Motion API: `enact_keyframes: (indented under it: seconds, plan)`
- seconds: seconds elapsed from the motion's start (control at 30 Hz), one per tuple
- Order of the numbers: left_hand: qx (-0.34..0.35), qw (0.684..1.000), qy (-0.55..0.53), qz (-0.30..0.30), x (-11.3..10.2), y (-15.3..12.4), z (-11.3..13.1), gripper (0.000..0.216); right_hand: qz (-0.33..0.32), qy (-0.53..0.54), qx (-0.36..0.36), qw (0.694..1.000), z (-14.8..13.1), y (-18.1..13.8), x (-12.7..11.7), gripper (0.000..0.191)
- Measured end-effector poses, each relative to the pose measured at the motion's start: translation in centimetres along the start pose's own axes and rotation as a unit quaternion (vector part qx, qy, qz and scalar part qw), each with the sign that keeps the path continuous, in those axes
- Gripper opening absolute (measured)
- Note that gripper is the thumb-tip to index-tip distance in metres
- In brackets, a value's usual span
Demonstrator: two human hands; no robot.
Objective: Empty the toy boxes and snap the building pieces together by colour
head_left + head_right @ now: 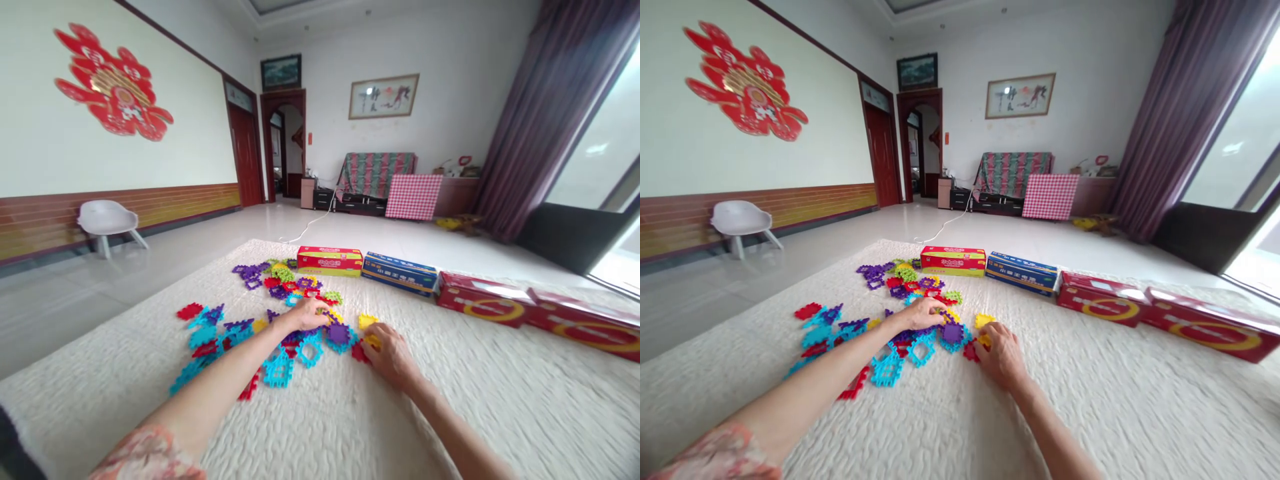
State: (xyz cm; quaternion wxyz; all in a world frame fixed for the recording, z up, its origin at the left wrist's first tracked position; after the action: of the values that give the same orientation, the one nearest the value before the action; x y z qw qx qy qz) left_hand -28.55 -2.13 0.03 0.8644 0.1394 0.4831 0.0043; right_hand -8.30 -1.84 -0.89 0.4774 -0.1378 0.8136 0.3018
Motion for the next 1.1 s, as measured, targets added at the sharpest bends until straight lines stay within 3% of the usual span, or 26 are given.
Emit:
enact_keyframes:
  seconds: [0.1,0.17,0.23,0.33,0.4,0.5,0.6,0.7,0.83,0.97,1.1]
  plan:
    - [0.048,0.999,-0.005,-0.003,1.9,0.8,4.6,0.033,0.002,-0.029,0.029,0.999,2.4,-1.6,-1.4,0.022]
    - [0.062,0.998,-0.004,0.015,1.6,0.9,6.3,0.03,0.014,-0.057,0.051,0.997,4.0,-2.6,-2.5,0.023]
    - [0.056,0.997,0.003,0.046,-0.4,0.4,6.2,0.03,0.043,-0.072,0.053,0.995,4.8,-3.4,-3.7,0.027]
    - [-0.002,0.994,0.02,0.104,-5.8,-2.1,2.4,0.03,0.09,-0.052,0.008,0.995,3.3,-3.8,-4.9,0.029]
    - [-0.071,0.986,0.037,0.144,-10.2,-5.3,-1.8,0.031,0.104,-0.019,-0.045,0.993,0.2,-3.6,-5.1,0.028]
    - [-0.183,0.962,0.059,0.194,-15.7,-11.8,-8.6,0.034,0.085,0.039,-0.13,0.987,-6.7,-3.0,-4.0,0.028]
    - [-0.274,0.932,0.076,0.222,-18.7,-18.0,-14.4,0.04,0.035,0.1,-0.206,0.973,-15.1,-2.4,-2.0,0.03]
    - [-0.326,0.912,0.089,0.23,-19.2,-21.8,-18.7,0.039,-0.03,0.129,-0.257,0.957,-23.0,-2.1,0.8,0.042]
    - [-0.333,0.909,0.098,0.229,-18.3,-22.8,-21.7,0.038,-0.122,0.11,-0.287,0.944,-31.0,-1.8,5.4,0.062]
    - [-0.308,0.919,0.101,0.224,-17.3,-22.0,-22.6,0.038,-0.182,0.069,-0.288,0.938,-35.1,-1.5,9.7,0.077]
    - [-0.264,0.938,0.089,0.208,-16.3,-21.3,-22.1,0.032,-0.218,0.042,-0.282,0.934,-36.6,-1.5,12.4,0.083]
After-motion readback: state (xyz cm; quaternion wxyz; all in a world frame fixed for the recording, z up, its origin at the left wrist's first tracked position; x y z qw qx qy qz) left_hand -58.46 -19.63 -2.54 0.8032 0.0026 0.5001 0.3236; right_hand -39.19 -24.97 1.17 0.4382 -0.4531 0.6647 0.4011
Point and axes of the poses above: each hand's wrist, its own y-axis towards the middle knuckle, its own x-axis out of the palm, z = x × y, the point moved 9 cm from there along y, towards the middle knuckle, and after that the axes turned 4 degrees about x, right-handed, at the moved point
